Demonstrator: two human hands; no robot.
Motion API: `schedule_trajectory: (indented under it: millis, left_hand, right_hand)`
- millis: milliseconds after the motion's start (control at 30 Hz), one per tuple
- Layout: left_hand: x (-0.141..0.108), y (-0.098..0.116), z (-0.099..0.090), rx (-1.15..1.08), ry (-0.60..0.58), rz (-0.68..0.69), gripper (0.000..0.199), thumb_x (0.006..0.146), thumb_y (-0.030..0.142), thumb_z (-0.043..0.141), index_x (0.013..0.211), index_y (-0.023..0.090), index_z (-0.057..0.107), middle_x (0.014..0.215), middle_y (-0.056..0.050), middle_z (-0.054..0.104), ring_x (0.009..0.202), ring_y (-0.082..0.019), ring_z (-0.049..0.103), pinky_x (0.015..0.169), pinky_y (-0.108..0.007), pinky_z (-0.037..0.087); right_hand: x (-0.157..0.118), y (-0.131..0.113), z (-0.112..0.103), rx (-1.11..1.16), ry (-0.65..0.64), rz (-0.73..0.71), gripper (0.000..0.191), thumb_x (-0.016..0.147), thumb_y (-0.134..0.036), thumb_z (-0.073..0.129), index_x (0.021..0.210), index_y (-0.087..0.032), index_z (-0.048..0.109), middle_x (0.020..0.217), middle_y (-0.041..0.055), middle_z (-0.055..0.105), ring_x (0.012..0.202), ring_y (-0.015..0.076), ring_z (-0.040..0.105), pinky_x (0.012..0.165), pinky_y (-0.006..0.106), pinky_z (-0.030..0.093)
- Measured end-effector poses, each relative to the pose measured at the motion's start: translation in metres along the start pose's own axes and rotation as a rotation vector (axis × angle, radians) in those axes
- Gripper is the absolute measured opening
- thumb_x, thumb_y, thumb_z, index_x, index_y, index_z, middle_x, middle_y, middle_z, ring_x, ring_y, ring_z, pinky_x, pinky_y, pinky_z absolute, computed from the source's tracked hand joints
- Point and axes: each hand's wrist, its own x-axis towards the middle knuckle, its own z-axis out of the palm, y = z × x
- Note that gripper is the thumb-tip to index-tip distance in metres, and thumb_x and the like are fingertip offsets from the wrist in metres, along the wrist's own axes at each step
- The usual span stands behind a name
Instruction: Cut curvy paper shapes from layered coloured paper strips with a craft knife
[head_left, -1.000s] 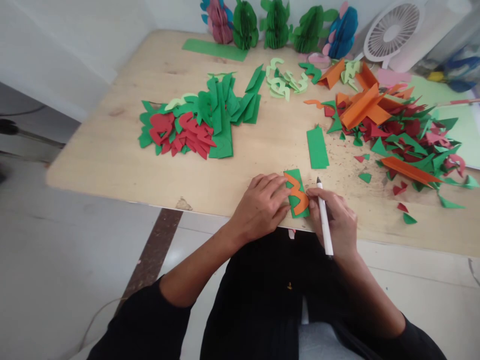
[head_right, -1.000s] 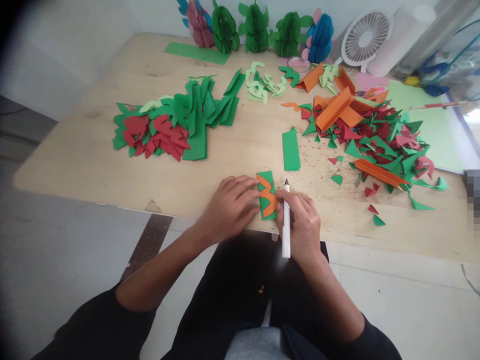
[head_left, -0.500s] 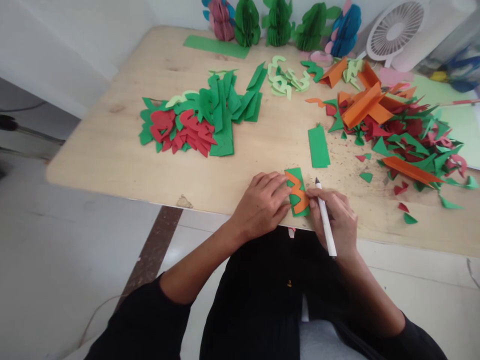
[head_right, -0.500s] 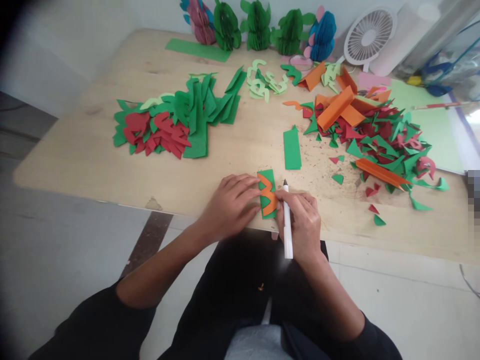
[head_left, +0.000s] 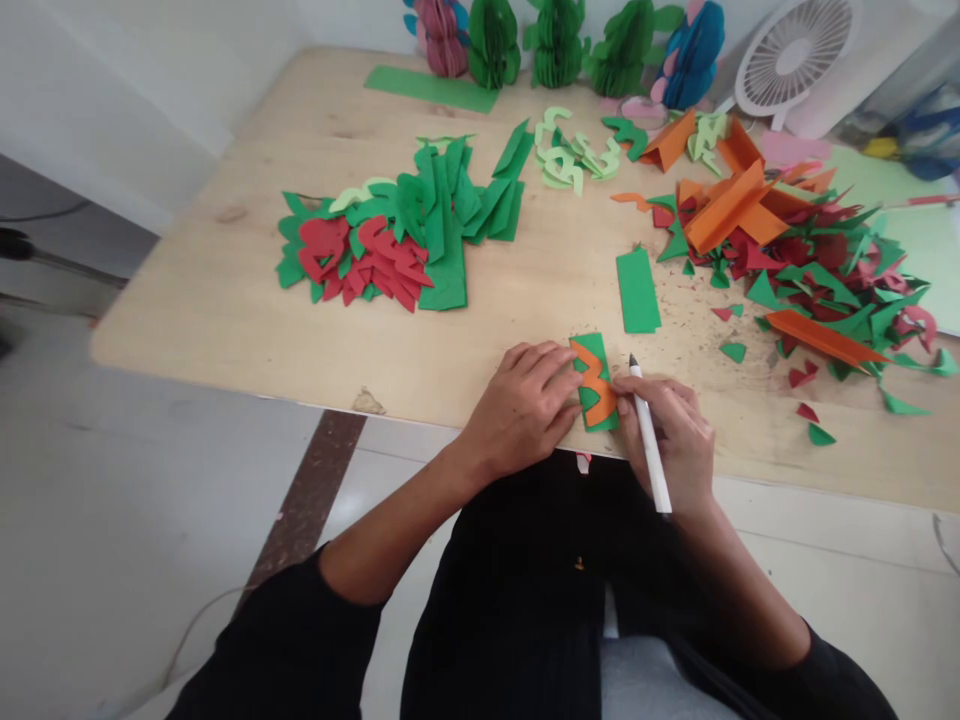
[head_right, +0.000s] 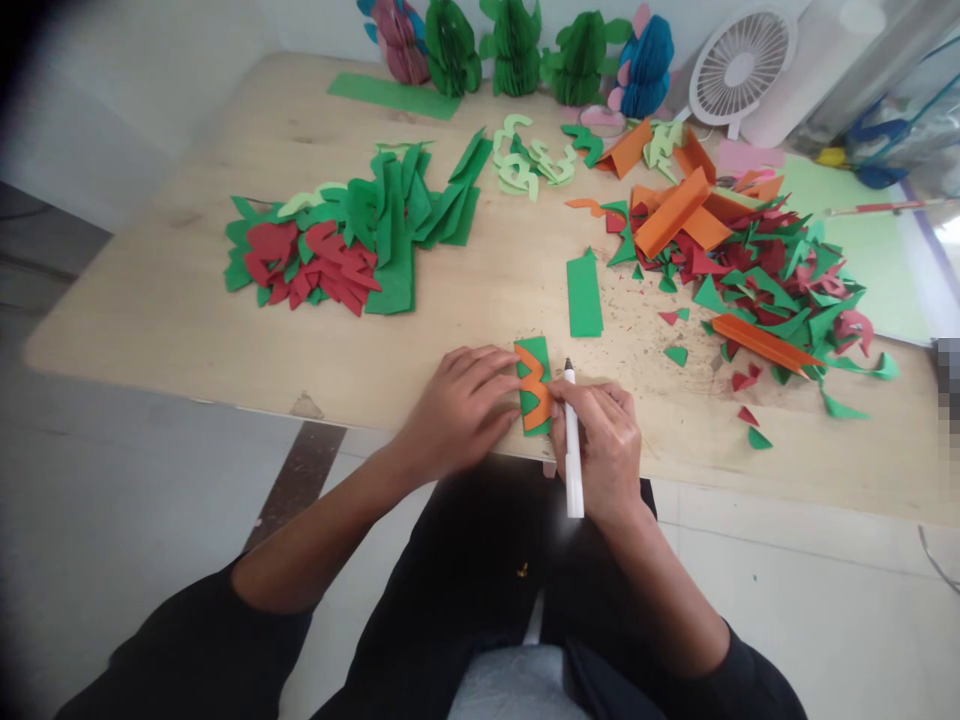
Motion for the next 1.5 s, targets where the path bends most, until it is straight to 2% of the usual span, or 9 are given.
schedule_trajectory:
  millis: [733, 967, 1500]
  left_hand:
    - [0.0006, 0.0008, -0.0009, 0.001, 0.028, 0.001, 0.025, 0.094, 0.023, 0.043, 0.102, 0.013, 0.065, 0.123, -0.014, 0.064, 0.117, -0.027, 0.056, 0.100, -0.044, 0.044]
    - [-0.0005, 0.0000, -0.0008, -0.033, 0.014, -0.006, 0.028, 0.093, 0.035, 0.051, 0.104, 0.014, 0.064, 0.126, -0.015, 0.063, 0.121, -0.029, 0.054, 0.102, -0.046, 0.042]
    - [-0.0011, -0.0012, 0.0005, -0.018, 0.011, -0.001, 0.026, 0.091, 0.034, 0.053, 0.104, 0.015, 0.064, 0.127, -0.014, 0.062, 0.121, -0.029, 0.053, 0.102, -0.045, 0.042]
  right_hand:
    - [0.0017, -0.0003, 0.0008, -0.001, 0.020, -0.070, 0.014, 0.090, -0.014, 0.058, 0.100, -0.021, 0.065, 0.080, 0.0020, 0.072, 0.073, 0.0170, 0.065, 0.080, 0.034, 0.048]
    - [0.0017, -0.0009, 0.0015, -0.010, 0.016, -0.098, 0.015, 0.090, -0.013, 0.059, 0.101, -0.021, 0.065, 0.076, 0.0012, 0.070, 0.072, 0.0170, 0.063, 0.079, 0.034, 0.046]
    - [-0.0011, -0.0010, -0.0008, -0.033, -0.003, -0.108, 0.015, 0.091, -0.013, 0.058, 0.103, -0.020, 0.065, 0.077, 0.0015, 0.069, 0.072, 0.0171, 0.063, 0.081, 0.034, 0.046]
